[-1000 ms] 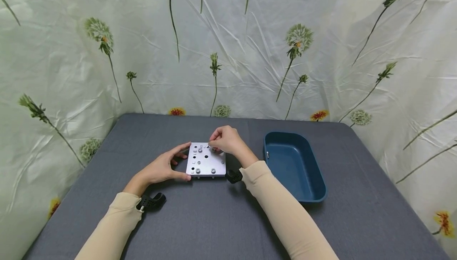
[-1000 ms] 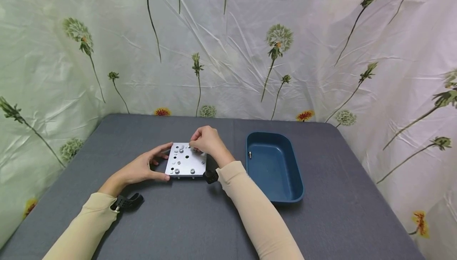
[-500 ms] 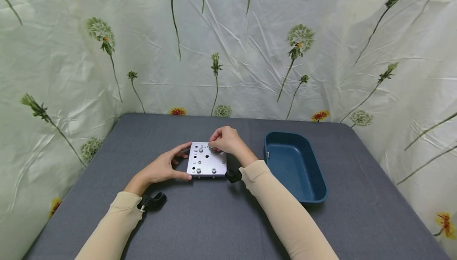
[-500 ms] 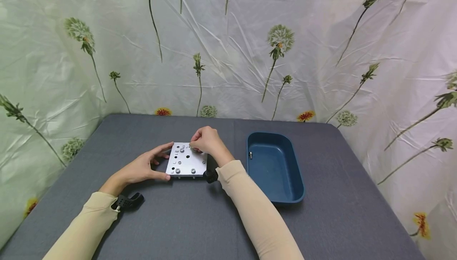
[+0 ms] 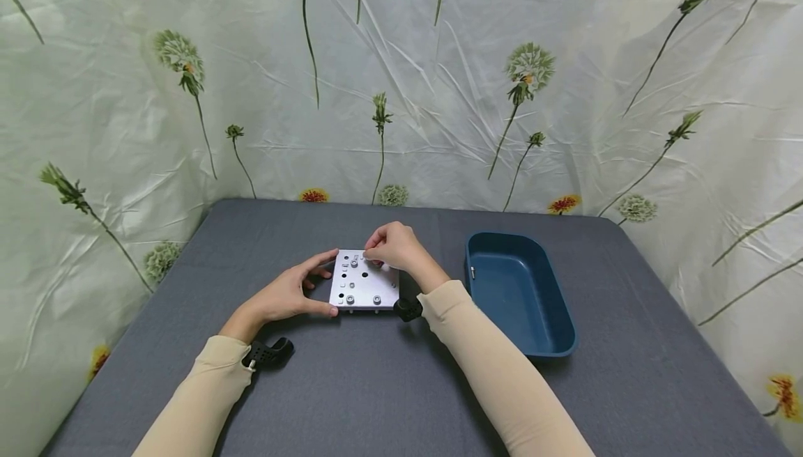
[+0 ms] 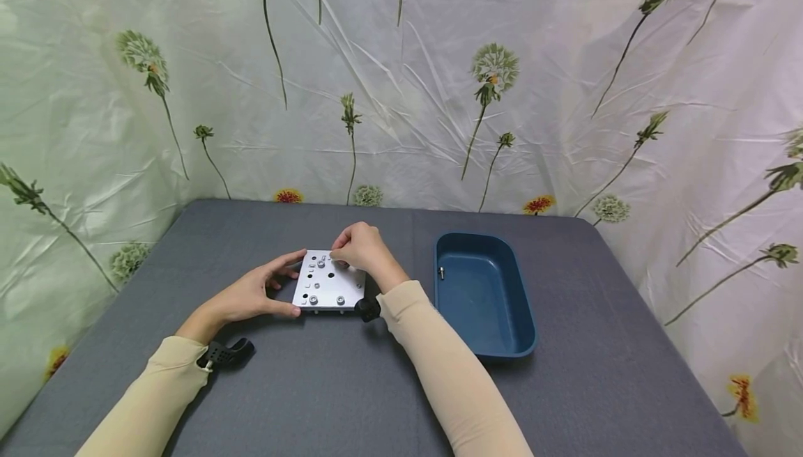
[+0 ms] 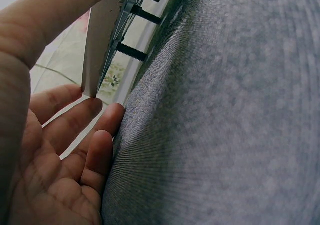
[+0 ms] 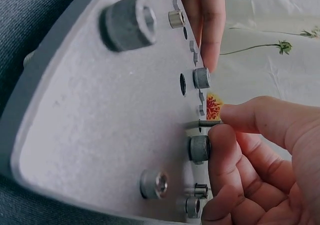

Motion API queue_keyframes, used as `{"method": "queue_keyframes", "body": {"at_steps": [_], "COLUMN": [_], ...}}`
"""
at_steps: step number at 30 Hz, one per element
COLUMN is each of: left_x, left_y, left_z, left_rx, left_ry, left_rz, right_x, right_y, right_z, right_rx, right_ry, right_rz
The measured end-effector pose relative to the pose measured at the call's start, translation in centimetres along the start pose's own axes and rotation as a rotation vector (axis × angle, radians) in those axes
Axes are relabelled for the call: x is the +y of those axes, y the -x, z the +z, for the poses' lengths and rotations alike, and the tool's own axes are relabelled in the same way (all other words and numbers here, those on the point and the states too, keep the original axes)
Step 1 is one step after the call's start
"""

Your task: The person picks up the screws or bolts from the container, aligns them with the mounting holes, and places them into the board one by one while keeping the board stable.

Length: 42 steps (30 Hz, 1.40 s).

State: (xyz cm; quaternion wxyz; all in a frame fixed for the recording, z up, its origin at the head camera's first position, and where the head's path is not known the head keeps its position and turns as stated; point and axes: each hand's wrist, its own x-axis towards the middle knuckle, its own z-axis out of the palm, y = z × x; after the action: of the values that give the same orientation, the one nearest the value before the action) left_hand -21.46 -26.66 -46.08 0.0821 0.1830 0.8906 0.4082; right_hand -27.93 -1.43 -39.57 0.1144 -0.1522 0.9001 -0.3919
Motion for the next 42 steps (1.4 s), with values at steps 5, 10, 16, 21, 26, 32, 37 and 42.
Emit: {"method": "queue_keyframes", "body": {"at_steps": [5,10,16,21,26,32,37,42], "left_x": [0.1,0.2,0.2,0.2,0.2,0.1,0.2,0.1], "left_y": [-0.1,-0.2,-0.3,-0.3,-0.3,-0.2,-0.1,0.1], "left_z": [0.0,0.0,0.0,0.0,0.0,0.0,0.0,0.2], "left_rx": [0.0,-0.006,-0.011,-0.012,-0.011,0.001,0.016,0.016], "left_ry": [0.0,0.0,-0.007,-0.009,-0.017,-0.016,-0.016,-0.013], "left_rz": [0.0,-0.004,-0.005,-0.017,-0.023,-0.02,-0.019,-0.015], "right_x": [-0.1,0.0,0.1,0.5,0.6,0.7,1.2,1.9], "right_y": [0.0,0.0,0.2,0.4,0.8,1.2,1.6,2.1], "right_z": [-0.1,-0.1,-0.4,-1.0,-1.7,-2.6,-3.5,-4.5], "right_rx": [0.008,0.018,-0.001,-0.01,-0.021,-0.025,-0.024,-0.035], "right_ry": [0.0,-0.014,-0.023,-0.03,-0.047,-0.072,-0.105,-0.147], "right_rz": [-0.023,-0.043,-0.05,-0.052,-0.043,-0.046,-0.044,-0.025]}}
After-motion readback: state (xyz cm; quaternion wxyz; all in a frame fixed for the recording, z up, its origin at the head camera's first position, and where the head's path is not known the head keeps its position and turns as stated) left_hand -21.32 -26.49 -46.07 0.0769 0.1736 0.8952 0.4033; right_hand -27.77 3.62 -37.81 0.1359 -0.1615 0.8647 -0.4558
